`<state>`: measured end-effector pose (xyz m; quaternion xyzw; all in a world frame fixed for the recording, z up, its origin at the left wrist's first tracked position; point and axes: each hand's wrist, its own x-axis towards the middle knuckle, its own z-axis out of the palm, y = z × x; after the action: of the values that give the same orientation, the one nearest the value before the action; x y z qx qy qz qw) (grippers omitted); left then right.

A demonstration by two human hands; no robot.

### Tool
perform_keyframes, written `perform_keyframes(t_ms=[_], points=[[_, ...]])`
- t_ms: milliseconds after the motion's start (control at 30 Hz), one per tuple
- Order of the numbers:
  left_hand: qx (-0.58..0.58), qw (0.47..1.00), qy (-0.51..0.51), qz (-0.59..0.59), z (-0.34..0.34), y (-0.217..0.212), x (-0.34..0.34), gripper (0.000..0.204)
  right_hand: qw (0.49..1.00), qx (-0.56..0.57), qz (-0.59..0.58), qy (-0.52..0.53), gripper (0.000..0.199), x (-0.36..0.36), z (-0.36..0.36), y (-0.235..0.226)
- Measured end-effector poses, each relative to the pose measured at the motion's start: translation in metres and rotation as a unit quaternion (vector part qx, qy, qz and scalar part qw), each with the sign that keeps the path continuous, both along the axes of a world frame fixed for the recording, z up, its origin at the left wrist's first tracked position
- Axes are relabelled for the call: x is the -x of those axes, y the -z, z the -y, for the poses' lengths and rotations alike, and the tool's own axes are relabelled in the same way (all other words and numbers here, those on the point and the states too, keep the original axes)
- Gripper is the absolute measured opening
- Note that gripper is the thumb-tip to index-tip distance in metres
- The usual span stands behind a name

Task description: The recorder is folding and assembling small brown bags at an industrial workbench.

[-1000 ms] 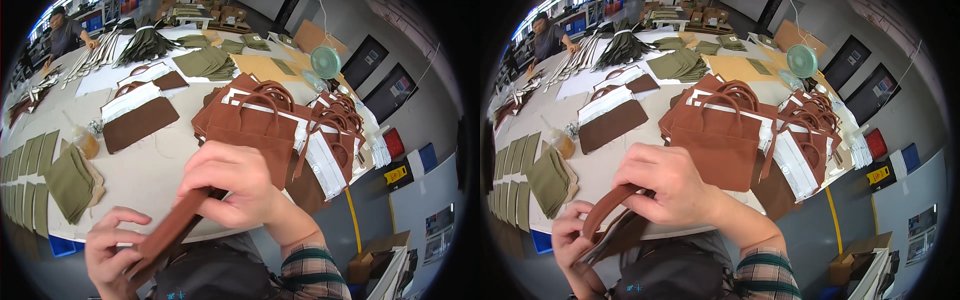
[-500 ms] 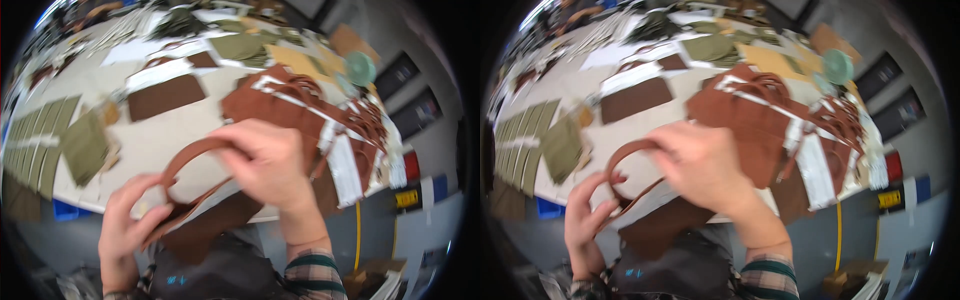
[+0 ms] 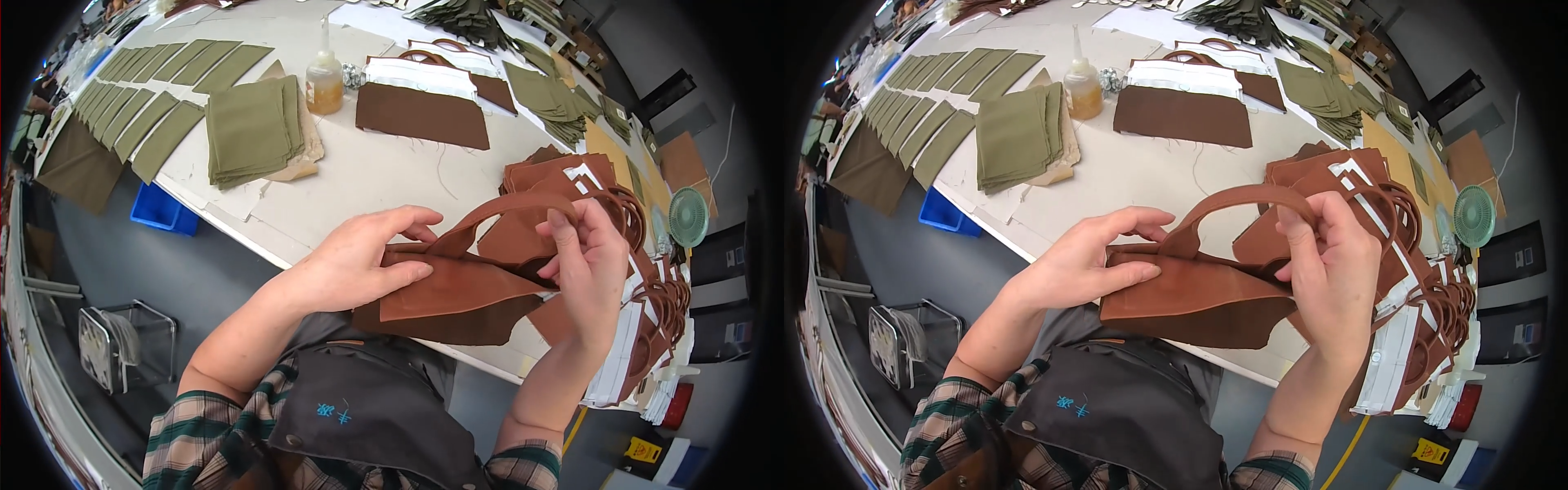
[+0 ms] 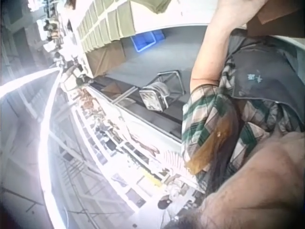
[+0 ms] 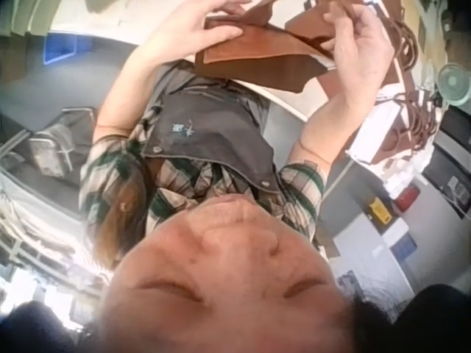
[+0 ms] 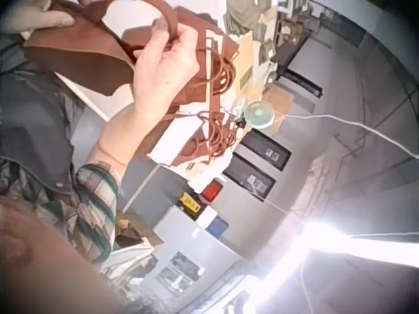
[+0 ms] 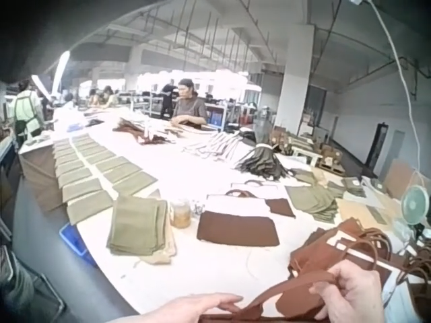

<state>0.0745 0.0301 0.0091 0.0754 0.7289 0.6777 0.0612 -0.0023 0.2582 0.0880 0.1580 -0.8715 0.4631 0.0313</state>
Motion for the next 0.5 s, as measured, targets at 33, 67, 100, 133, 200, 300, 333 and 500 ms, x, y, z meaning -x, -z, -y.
perform_keyframes(t_ms=[33,67,100,133,200,300,333,500], points=[[-0.033,0.999,0.006,-0.007,0.001,0.004,-0.001,0.044,1.0,-0.023,-0.006,0.004,0.018,0.0,0.0,-0.003],[-0.065,0.998,0.012,-0.014,0.002,0.007,-0.002,0.04,0.999,-0.045,-0.012,0.008,0.02,0.001,0.0,-0.005],[-0.066,0.998,0.011,-0.014,0.005,0.011,-0.001,0.04,0.999,-0.046,-0.012,0.007,0.02,0.002,-0.001,-0.007],[-0.098,0.995,0.005,-0.007,0.008,0.015,0.001,0.037,0.998,-0.07,-0.003,0.002,0.022,0.004,-0.002,-0.008],[-0.171,0.985,0.001,-0.018,0.011,0.022,0.006,0.034,0.996,-0.093,0.003,-0.006,0.024,0.009,-0.005,-0.008],[-0.26,0.965,0.016,-0.033,0.014,0.019,0.006,0.037,0.997,-0.059,0.028,-0.051,0.03,0.021,-0.009,0.003],[-0.292,0.956,0.035,-0.006,0.018,0.024,0.006,0.034,0.995,-0.036,0.07,-0.054,0.032,0.024,-0.009,0.008],[-0.214,0.977,0.006,-0.01,0.016,0.025,-0.001,0.039,0.971,0.055,0.213,-0.088,0.032,0.046,-0.026,0.05]])
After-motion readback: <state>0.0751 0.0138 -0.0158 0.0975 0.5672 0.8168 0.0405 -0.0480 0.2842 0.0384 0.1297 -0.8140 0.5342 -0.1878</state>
